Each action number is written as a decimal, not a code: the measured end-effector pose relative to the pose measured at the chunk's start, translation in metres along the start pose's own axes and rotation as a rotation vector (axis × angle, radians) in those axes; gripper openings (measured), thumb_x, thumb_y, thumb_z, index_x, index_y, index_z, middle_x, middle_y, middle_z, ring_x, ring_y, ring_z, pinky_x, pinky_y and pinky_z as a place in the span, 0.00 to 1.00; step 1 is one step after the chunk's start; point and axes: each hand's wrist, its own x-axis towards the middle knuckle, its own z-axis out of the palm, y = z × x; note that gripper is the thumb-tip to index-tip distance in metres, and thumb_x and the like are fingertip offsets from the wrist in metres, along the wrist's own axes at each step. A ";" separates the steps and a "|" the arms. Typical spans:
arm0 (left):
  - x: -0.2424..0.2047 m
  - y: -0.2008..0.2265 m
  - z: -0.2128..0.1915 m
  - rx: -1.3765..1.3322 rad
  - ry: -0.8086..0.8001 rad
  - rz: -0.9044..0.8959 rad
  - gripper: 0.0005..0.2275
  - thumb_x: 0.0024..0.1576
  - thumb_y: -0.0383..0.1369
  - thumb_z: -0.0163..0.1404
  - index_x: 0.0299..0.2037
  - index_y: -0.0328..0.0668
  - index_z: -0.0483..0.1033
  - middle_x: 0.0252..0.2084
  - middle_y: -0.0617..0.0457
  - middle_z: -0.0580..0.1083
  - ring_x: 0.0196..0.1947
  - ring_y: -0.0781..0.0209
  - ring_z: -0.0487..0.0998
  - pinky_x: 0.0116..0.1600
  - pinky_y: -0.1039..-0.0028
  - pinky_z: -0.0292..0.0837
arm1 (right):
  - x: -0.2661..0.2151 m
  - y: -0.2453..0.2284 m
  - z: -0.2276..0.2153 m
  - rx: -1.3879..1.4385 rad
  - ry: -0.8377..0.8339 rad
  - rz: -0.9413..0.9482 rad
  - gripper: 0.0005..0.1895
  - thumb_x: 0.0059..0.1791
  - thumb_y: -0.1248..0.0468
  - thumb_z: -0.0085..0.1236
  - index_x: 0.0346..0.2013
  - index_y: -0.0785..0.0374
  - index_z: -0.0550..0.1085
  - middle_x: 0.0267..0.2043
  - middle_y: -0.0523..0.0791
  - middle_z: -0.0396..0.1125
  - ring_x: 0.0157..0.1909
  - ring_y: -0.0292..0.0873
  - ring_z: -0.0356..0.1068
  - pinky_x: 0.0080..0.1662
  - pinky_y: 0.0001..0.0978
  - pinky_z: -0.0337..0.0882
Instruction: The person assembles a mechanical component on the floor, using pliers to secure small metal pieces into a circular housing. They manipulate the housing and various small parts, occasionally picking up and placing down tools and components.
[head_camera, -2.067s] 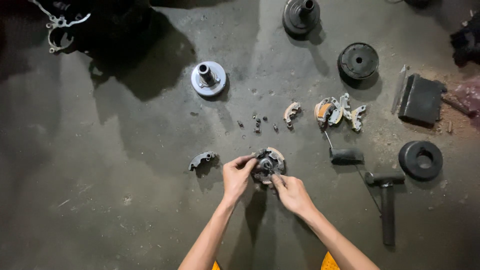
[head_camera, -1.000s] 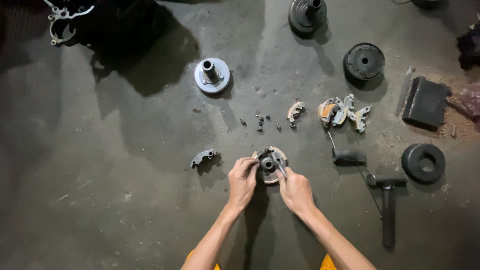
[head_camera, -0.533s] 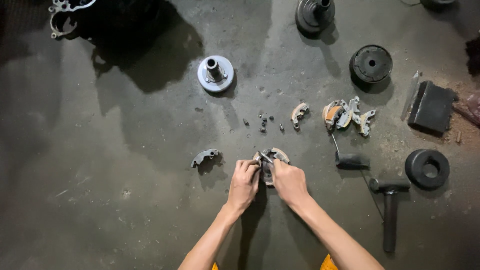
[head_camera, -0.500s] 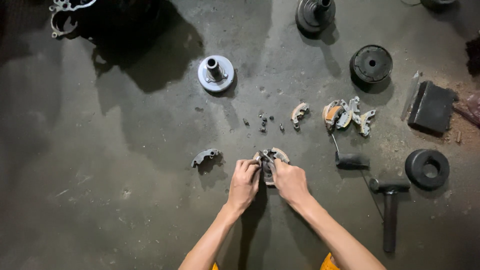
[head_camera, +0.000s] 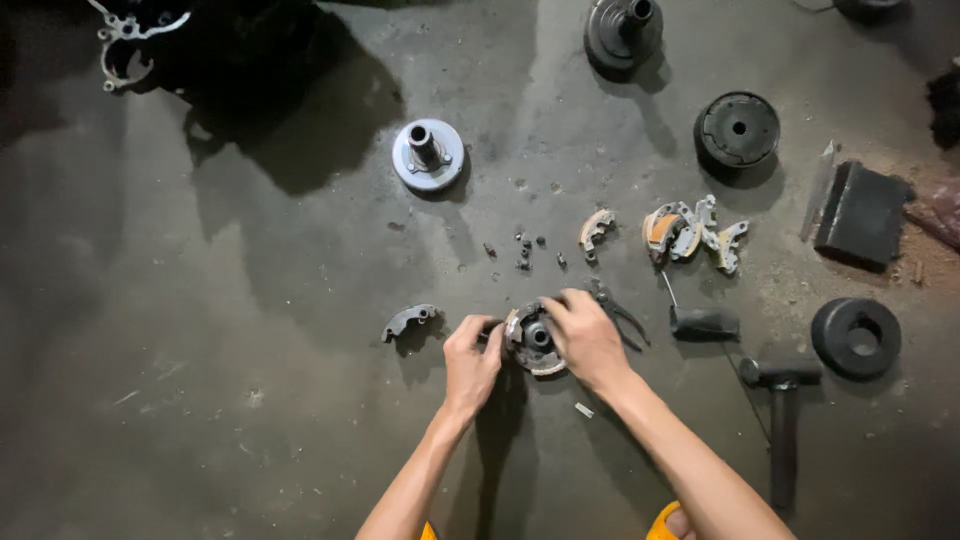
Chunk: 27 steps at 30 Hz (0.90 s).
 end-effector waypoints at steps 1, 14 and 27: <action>0.000 0.005 -0.005 0.006 0.002 0.000 0.02 0.56 0.25 0.58 0.34 0.43 0.81 0.31 0.52 0.79 0.33 0.53 0.83 0.39 0.69 0.78 | 0.005 0.002 0.009 0.006 0.001 -0.002 0.16 0.48 0.61 0.60 0.50 0.58 0.77 0.44 0.51 0.68 0.50 0.55 0.70 0.51 0.44 0.72; -0.015 0.005 -0.020 0.012 -0.047 -0.107 0.01 0.57 0.22 0.56 0.34 0.36 0.81 0.29 0.47 0.79 0.30 0.51 0.83 0.35 0.68 0.80 | 0.025 0.013 0.028 -0.208 -0.059 -0.284 0.08 0.50 0.59 0.49 0.26 0.52 0.73 0.30 0.43 0.63 0.34 0.47 0.65 0.38 0.39 0.65; -0.021 0.005 -0.017 -0.007 -0.068 -0.131 0.02 0.56 0.22 0.56 0.35 0.34 0.81 0.30 0.43 0.79 0.31 0.50 0.83 0.34 0.68 0.80 | 0.024 0.026 0.051 -0.192 -0.163 -0.221 0.06 0.44 0.57 0.55 0.30 0.54 0.70 0.32 0.44 0.63 0.38 0.48 0.67 0.39 0.40 0.67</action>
